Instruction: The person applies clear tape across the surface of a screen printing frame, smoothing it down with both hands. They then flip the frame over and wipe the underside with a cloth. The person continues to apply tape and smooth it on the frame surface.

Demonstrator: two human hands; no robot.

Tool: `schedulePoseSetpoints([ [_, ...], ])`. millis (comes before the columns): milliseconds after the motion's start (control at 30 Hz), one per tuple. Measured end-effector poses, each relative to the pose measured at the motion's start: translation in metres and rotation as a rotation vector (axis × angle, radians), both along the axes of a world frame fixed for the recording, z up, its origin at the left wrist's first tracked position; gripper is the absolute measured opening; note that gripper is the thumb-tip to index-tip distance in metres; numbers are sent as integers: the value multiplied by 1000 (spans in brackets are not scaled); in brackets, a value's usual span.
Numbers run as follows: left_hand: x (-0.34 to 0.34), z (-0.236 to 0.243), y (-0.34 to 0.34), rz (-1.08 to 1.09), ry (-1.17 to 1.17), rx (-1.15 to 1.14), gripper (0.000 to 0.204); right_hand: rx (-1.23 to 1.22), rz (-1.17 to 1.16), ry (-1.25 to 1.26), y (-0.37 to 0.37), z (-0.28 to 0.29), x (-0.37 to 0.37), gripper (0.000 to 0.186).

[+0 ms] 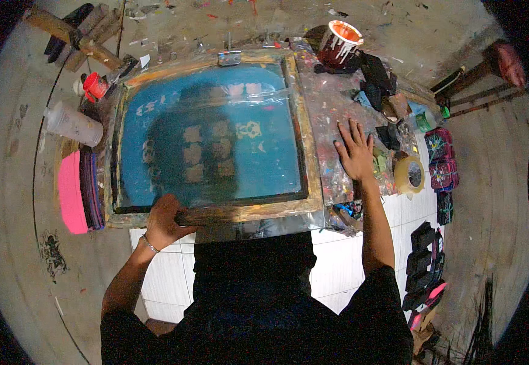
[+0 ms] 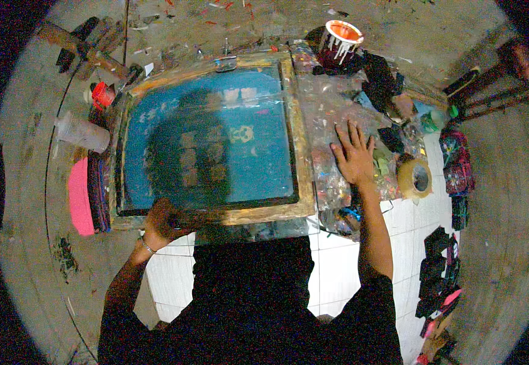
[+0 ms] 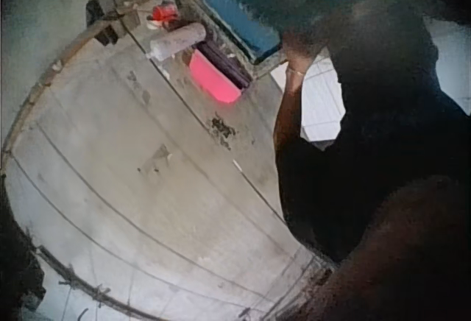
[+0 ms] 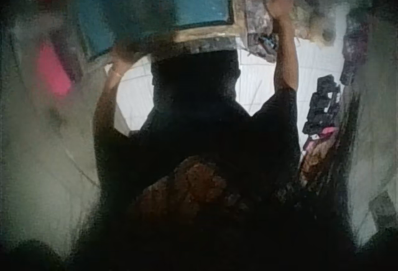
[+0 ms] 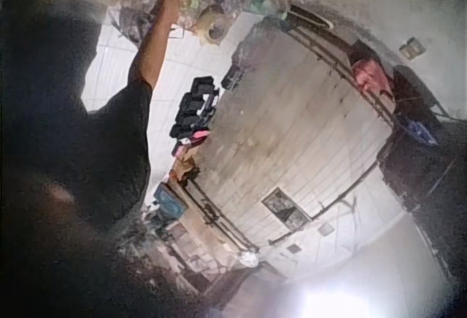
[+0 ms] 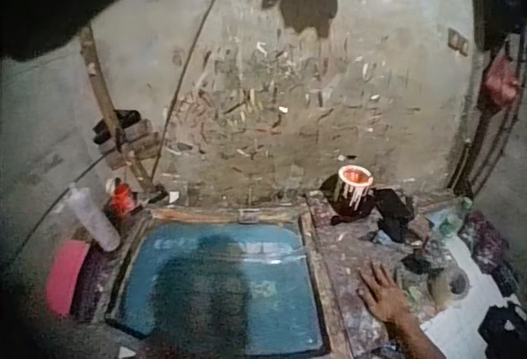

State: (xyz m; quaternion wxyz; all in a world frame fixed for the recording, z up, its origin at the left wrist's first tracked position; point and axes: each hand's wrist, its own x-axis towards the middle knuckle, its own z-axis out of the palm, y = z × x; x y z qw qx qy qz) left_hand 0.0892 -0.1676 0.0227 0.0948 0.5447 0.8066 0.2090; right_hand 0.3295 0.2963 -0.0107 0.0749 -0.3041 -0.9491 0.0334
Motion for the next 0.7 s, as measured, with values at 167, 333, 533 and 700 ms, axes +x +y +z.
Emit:
schedulePoseSetpoints([
  [167,-4,-30,-7,7,-4,-108,59,11,5,3,0,-1,-1,54],
  [333,0,-21,-6,112,31,-107,58,27,10,39,10,-2,-2,54],
  [533,-9,-10,-4,-5,16,41,54,40,5,48,5,-1,-6,54],
  [700,-6,-5,-1,26,-50,6,54,41,9,28,5,1,-10,54],
])
